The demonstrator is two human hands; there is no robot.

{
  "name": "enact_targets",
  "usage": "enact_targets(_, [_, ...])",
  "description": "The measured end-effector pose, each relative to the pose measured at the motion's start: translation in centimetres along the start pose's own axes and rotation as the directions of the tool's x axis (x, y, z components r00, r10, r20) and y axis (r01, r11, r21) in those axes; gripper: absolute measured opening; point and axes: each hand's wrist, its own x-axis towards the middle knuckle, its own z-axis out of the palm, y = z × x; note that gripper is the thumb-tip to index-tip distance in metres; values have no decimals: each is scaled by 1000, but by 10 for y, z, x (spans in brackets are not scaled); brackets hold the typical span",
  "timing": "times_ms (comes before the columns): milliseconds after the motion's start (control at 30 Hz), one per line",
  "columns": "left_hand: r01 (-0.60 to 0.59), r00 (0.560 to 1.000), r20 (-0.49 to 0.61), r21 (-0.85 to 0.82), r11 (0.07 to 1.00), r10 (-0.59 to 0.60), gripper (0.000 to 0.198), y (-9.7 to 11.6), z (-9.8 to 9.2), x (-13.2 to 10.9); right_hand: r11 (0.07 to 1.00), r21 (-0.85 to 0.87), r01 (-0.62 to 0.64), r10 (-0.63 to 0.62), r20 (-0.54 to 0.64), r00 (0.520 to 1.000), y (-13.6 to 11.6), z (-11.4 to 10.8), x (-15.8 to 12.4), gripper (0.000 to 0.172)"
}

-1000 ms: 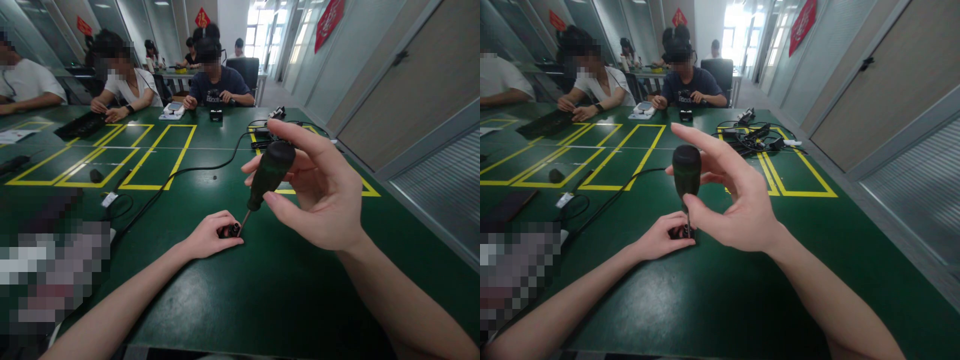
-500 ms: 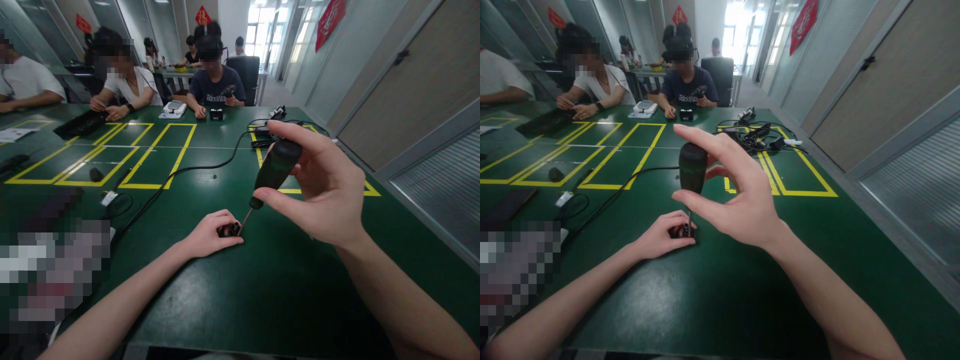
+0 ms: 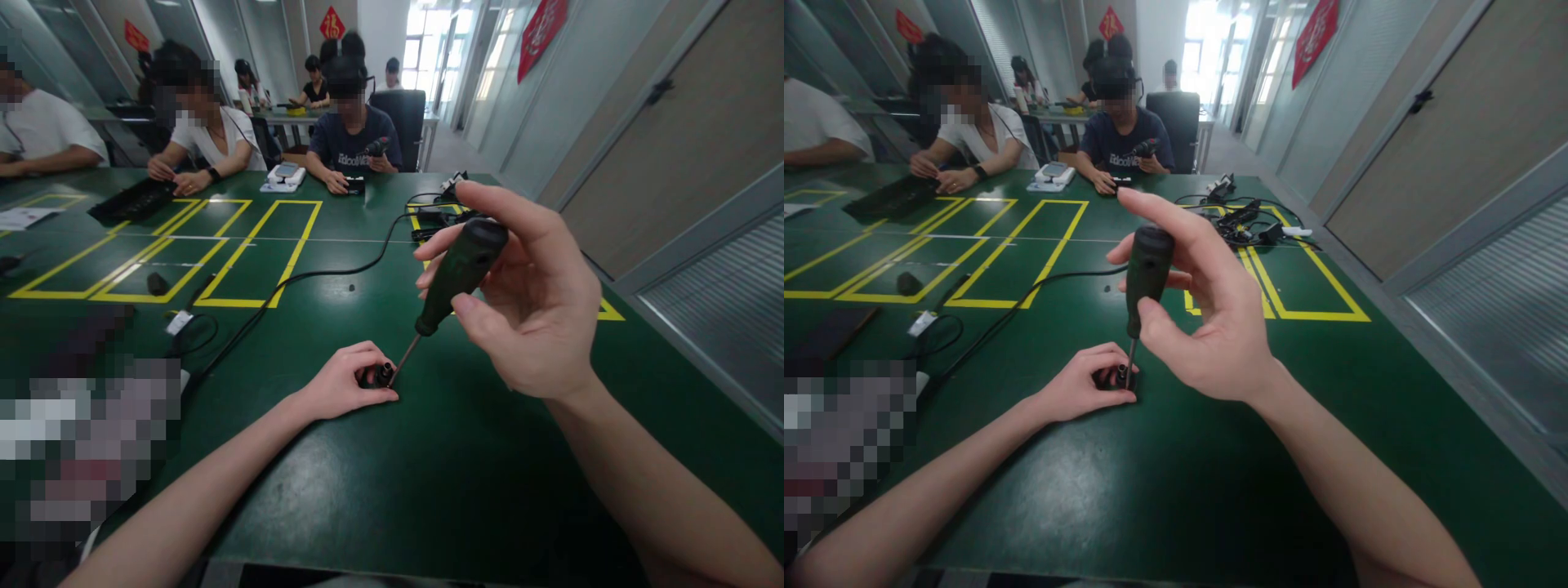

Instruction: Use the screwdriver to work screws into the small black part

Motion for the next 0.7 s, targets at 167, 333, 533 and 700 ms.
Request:
enact_targets(167, [-16, 1000, 6, 19, 1000, 16, 28, 1, 0, 0, 1000, -3, 8, -8, -17, 1000, -2, 0, 1, 56])
enact_targets(333, [-8, 1000, 15, 32, 999, 7, 26, 4, -1, 0, 1000, -5, 18, -18, 2, 1000, -1, -1, 0, 58])
enact_targets(533, [-5, 1000, 7, 37, 999, 5, 28, 4, 0, 0, 997, -59, 46, -46, -11, 999, 1, -1, -1, 61])
enact_targets(700, [-17, 1000, -2, 38, 999, 17, 25, 5, 0, 0, 991, -124, 51, -54, -17, 998, 4, -3, 0, 58])
